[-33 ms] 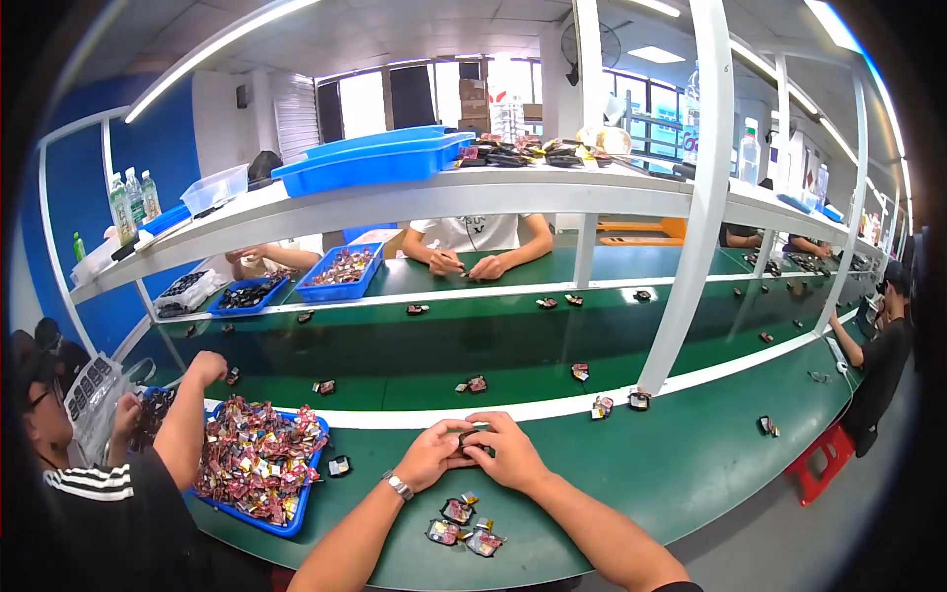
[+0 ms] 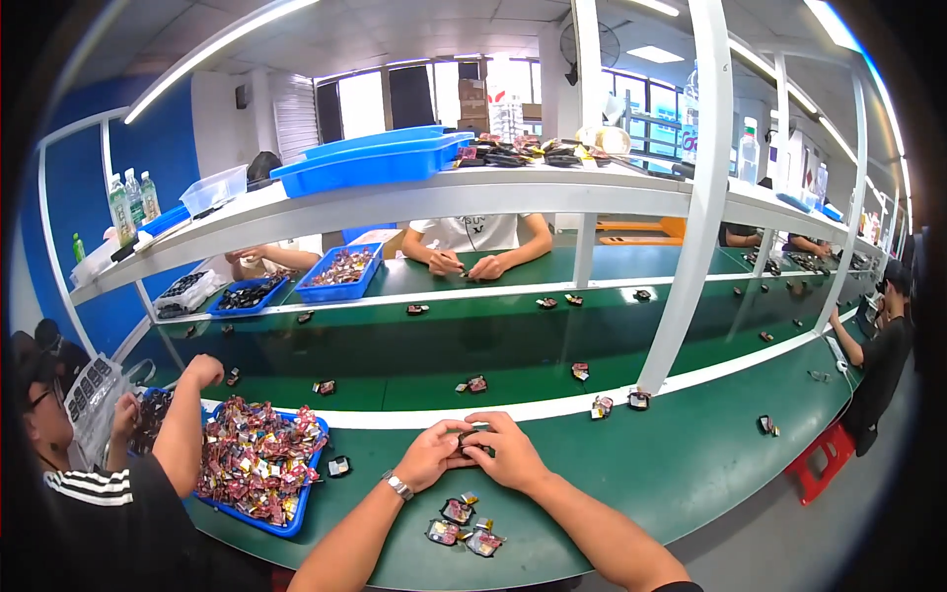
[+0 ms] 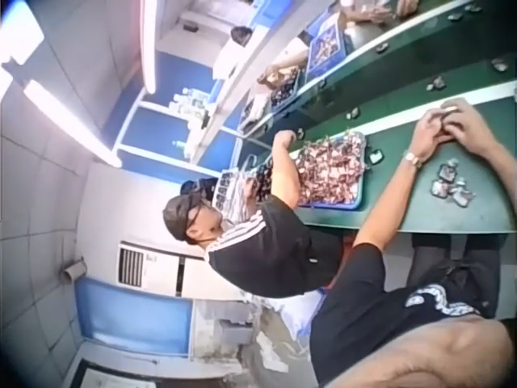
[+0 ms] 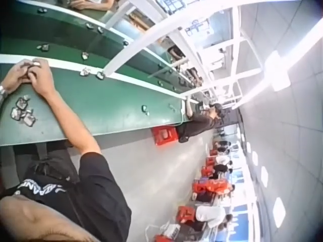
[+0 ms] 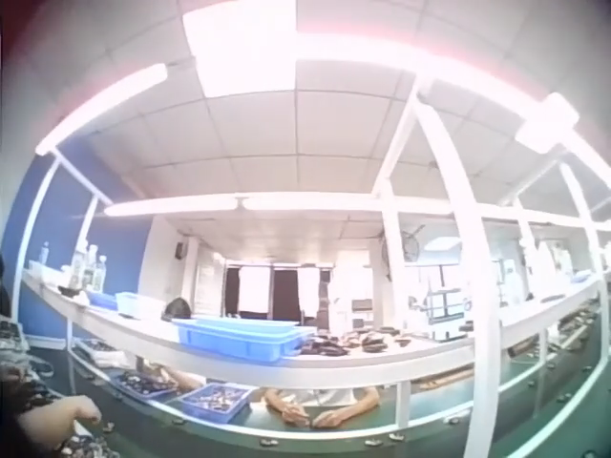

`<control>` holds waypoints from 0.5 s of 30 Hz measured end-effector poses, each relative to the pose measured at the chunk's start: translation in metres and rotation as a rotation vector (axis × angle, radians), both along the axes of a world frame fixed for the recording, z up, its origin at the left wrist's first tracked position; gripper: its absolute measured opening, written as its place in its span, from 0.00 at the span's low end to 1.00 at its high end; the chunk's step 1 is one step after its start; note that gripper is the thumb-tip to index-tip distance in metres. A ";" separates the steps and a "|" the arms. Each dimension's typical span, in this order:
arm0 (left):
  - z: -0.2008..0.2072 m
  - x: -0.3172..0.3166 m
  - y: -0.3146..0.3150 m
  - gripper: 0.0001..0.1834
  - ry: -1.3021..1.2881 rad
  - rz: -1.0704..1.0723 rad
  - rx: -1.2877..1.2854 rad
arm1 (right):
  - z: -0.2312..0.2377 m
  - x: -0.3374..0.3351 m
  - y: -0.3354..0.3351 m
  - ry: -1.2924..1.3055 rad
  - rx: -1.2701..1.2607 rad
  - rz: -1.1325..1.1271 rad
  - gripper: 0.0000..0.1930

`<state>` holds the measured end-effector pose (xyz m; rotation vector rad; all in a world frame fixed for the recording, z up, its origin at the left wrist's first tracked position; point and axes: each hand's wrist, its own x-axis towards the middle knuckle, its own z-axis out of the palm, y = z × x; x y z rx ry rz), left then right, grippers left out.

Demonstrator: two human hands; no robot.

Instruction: Sorting and inspecting small electronic components on an assembly line conveyor belt.

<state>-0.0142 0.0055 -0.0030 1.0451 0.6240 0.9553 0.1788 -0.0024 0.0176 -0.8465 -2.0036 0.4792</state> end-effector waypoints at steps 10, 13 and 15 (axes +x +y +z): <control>-0.004 -0.003 0.002 0.14 -0.057 -0.039 0.014 | -0.006 -0.003 0.003 0.058 0.022 -0.052 0.06; -0.003 -0.004 0.002 0.14 -0.080 -0.055 0.022 | -0.007 -0.003 0.002 0.081 -0.009 -0.022 0.06; -0.005 -0.005 0.002 0.14 -0.076 -0.056 0.015 | -0.007 -0.002 0.001 0.100 -0.042 -0.009 0.06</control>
